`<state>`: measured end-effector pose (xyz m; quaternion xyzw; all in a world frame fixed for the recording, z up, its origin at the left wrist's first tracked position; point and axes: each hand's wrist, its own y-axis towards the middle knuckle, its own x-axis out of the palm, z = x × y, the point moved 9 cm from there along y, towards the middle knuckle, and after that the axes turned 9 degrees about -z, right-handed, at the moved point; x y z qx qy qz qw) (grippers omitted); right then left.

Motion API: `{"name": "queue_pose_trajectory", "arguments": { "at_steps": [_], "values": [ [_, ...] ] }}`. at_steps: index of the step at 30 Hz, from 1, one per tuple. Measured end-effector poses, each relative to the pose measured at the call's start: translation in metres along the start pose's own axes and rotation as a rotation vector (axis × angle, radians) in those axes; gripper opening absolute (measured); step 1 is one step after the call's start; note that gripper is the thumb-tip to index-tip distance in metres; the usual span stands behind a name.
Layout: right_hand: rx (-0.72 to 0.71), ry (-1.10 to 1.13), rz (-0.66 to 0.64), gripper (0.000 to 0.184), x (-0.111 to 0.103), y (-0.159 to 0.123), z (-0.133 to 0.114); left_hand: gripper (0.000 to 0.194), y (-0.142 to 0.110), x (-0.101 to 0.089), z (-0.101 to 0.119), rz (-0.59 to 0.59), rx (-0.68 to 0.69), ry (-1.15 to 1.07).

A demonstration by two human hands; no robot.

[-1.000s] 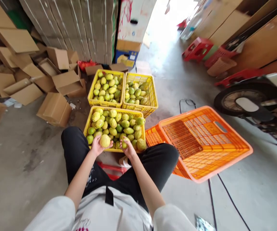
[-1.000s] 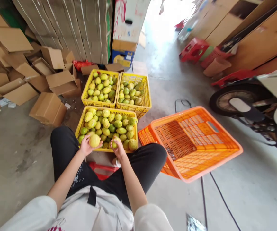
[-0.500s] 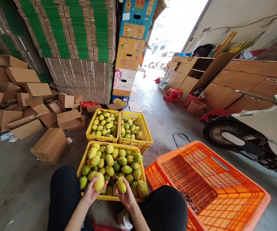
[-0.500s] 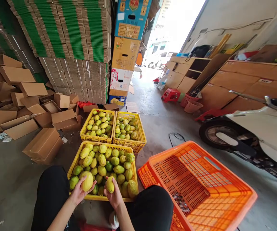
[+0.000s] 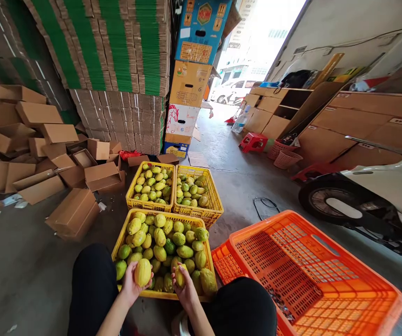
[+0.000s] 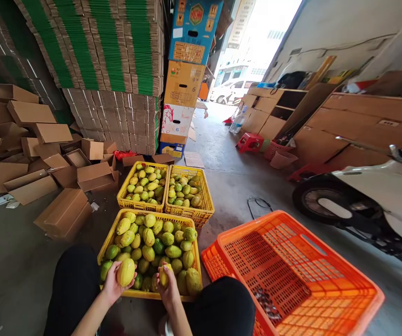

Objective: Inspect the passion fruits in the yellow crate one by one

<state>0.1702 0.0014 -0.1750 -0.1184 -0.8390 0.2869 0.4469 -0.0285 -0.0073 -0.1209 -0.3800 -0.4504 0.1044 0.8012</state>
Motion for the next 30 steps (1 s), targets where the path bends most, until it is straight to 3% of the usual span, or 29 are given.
{"name": "queue_pose_trajectory", "arguments": {
  "at_steps": [5,10,16,21,25,30],
  "values": [
    [0.078,0.093,-0.120,0.042,0.009,0.001,0.002,0.034,-0.003,0.001,-0.002,0.023,-0.015,0.013],
    [0.162,0.046,-0.226,0.043,0.021,-0.003,0.007,0.031,-0.004,0.005,0.000,0.020,0.000,0.027],
    [0.107,0.058,-0.112,0.042,0.017,-0.009,0.003,0.037,-0.002,0.009,0.000,-0.025,-0.001,0.071],
    [0.127,0.071,-0.120,0.040,0.016,-0.009,0.004,0.031,-0.003,-0.001,0.002,0.047,0.041,0.034],
    [0.185,0.080,-0.053,0.032,0.007,-0.007,0.012,0.024,0.000,0.002,-0.002,0.012,-0.010,0.071],
    [0.145,0.058,-0.033,0.026,0.005,-0.001,0.008,0.021,0.005,-0.005,0.001,0.078,-0.002,0.113]
  ]
}}
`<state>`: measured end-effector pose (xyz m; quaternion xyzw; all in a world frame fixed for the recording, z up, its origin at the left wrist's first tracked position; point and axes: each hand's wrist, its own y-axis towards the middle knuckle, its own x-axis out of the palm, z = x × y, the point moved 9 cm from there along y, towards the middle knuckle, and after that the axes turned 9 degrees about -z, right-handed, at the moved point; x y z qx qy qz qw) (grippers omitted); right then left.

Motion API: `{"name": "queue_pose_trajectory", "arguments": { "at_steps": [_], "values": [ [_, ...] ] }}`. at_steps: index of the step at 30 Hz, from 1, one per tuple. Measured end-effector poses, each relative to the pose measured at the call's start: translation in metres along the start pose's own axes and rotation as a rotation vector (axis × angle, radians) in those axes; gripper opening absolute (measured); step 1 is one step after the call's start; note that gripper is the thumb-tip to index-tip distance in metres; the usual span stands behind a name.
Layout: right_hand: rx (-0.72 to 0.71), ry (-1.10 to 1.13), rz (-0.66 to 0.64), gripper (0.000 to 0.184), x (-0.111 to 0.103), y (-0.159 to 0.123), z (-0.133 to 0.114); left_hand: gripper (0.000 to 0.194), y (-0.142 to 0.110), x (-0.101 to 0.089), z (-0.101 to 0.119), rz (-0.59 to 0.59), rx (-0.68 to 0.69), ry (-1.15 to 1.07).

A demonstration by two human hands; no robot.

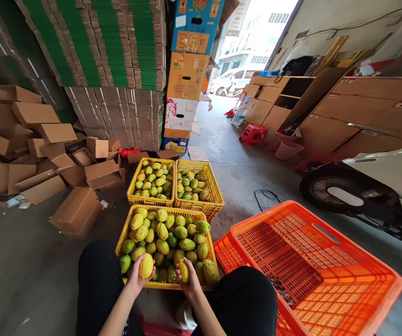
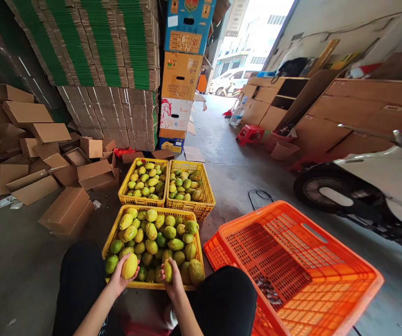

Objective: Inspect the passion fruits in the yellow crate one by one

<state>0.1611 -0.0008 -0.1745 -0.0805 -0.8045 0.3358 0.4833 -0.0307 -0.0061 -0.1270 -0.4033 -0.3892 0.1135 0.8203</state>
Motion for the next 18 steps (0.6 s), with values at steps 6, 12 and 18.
{"name": "queue_pose_trajectory", "arguments": {
  "at_steps": [6,12,18],
  "values": [
    [-0.029,0.047,0.047,0.020,-0.005,0.001,-0.007,0.032,0.003,-0.005,0.004,0.010,0.020,-0.060],
    [-0.037,0.146,-0.051,0.018,0.008,-0.001,-0.008,0.020,0.000,-0.002,0.010,0.042,0.074,-0.085],
    [0.033,0.132,-0.190,0.018,0.025,-0.005,-0.002,0.018,-0.005,0.001,0.009,0.044,0.051,-0.019]
  ]
}}
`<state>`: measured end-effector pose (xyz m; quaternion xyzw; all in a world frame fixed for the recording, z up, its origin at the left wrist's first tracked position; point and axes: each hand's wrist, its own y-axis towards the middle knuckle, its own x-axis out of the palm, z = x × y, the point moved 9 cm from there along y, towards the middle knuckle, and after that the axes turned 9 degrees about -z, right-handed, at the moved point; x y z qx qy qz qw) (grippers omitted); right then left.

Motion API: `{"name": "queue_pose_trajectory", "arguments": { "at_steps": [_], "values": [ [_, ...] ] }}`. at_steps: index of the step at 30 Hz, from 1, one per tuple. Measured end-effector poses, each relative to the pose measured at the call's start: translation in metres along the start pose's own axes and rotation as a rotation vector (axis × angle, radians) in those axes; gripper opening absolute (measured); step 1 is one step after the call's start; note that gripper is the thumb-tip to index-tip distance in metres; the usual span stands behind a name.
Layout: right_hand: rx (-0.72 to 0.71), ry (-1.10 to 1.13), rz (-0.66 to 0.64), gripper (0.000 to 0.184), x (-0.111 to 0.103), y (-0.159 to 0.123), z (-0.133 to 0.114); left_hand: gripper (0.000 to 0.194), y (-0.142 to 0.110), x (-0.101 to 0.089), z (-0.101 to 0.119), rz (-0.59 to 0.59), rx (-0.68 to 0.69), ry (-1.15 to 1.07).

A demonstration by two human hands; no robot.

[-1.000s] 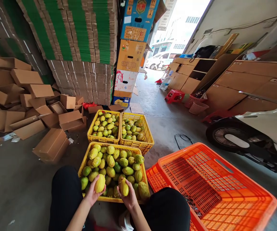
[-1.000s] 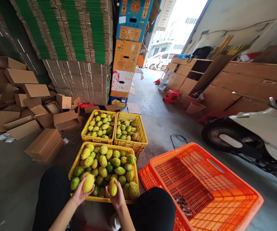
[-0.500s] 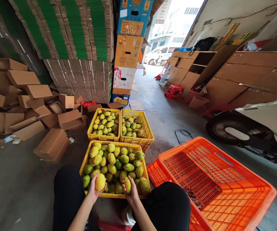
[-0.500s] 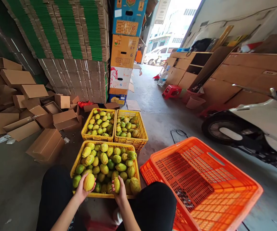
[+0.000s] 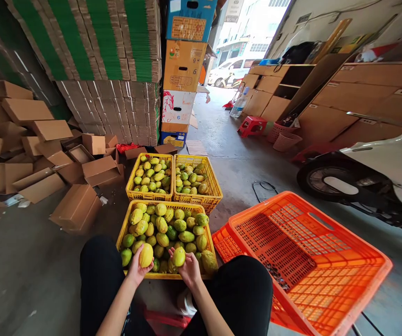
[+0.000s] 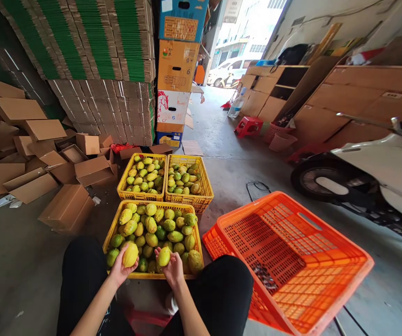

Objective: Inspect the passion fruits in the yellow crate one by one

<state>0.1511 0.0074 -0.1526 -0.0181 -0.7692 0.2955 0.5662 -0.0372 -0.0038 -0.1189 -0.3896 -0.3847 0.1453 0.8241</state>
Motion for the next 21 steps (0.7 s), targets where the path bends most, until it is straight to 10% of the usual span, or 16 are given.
{"name": "queue_pose_trajectory", "arguments": {
  "at_steps": [21],
  "values": [
    [-0.079,-0.079,0.168,0.021,-0.018,-0.001,-0.006,0.016,0.004,-0.006,-0.005,0.008,-0.028,0.056]
  ]
}}
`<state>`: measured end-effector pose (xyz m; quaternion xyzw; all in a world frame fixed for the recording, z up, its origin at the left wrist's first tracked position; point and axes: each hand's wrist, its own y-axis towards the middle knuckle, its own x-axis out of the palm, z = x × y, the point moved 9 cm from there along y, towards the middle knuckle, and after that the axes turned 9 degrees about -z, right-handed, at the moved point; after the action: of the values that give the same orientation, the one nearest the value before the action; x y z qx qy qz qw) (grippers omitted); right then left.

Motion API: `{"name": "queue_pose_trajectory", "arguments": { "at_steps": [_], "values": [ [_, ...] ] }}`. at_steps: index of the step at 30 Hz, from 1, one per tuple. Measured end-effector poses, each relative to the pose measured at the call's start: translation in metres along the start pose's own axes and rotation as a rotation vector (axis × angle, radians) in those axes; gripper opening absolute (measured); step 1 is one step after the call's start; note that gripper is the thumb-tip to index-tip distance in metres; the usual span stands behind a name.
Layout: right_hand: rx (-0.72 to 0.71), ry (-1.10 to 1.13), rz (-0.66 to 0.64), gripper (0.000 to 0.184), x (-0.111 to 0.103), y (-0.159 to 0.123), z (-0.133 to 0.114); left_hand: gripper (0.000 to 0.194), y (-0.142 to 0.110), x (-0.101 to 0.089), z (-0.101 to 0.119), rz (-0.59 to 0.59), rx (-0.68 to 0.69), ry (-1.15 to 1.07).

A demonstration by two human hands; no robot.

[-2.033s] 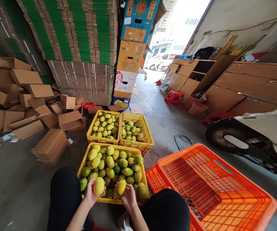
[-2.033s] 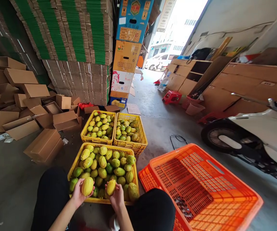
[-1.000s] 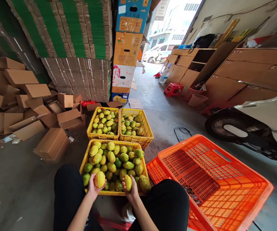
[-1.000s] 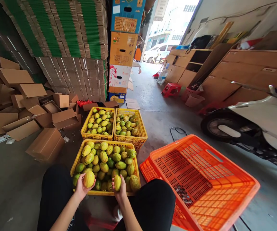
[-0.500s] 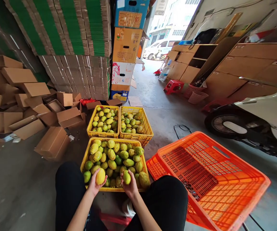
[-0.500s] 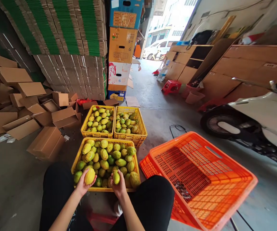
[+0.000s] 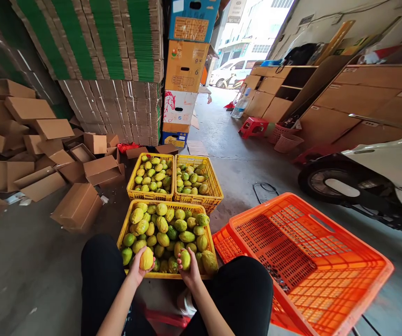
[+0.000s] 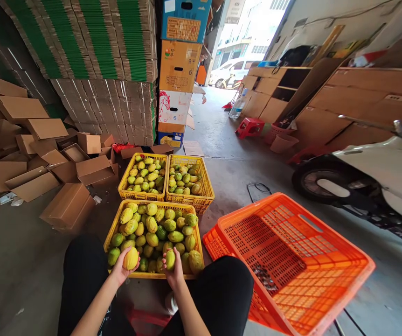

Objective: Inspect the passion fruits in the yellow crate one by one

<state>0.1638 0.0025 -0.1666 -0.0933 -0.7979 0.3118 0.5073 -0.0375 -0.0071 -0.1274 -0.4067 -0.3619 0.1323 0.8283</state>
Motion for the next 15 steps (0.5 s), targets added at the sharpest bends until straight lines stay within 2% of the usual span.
{"name": "queue_pose_trajectory", "arguments": {
  "at_steps": [7,11,15],
  "values": [
    [-0.036,0.028,-0.003,0.024,-0.008,0.006,-0.002,0.023,-0.004,0.008,-0.003,-0.066,-0.030,0.010],
    [0.024,0.035,-0.008,0.016,-0.009,0.007,0.005,0.021,-0.003,0.005,0.000,-0.037,0.003,-0.045],
    [0.032,0.062,0.026,0.017,-0.007,0.004,0.007,0.022,-0.001,-0.002,0.004,0.024,0.029,-0.087]
  ]
}}
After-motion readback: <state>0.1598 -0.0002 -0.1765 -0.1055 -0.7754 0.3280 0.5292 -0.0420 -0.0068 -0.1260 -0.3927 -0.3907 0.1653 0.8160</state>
